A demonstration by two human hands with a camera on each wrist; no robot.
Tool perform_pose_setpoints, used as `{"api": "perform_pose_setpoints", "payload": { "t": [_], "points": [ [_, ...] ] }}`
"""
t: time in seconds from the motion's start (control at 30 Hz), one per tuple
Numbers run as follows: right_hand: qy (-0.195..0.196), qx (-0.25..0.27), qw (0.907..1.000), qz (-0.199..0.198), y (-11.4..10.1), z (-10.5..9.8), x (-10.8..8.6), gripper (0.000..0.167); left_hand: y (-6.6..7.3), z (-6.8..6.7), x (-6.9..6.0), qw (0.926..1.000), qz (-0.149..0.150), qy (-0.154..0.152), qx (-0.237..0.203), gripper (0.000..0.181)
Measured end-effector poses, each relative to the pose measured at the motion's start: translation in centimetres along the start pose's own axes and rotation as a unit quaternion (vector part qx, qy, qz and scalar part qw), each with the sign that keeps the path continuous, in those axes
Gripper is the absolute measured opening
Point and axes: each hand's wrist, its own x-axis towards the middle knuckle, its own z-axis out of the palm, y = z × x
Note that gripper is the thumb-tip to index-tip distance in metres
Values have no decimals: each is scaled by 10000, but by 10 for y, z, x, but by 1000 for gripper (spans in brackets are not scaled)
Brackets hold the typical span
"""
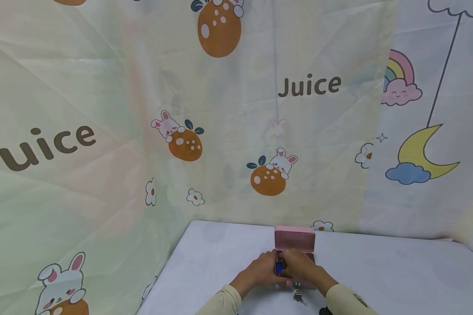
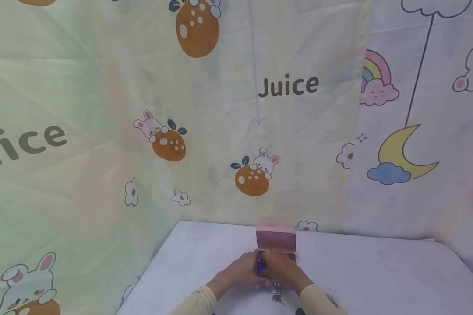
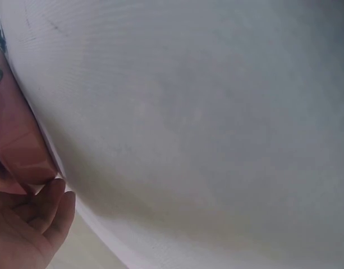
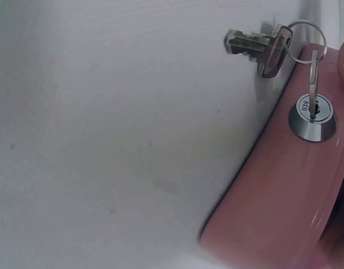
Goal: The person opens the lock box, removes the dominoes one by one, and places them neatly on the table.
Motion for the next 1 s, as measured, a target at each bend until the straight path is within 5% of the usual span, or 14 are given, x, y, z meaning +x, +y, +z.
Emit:
{"api": "perform_pose_setpoints", "payload": {
  "t": [0.4, 1.0],
  "points": [
    [-183, -23, 9995, 245, 2, 4, 2, 27, -1, 1, 1, 9998, 131, 94, 118, 92],
    [-172, 33, 9997, 188, 2, 3, 1, 41, -2, 0, 0, 9996, 238, 107, 104, 95]
  ]
}}
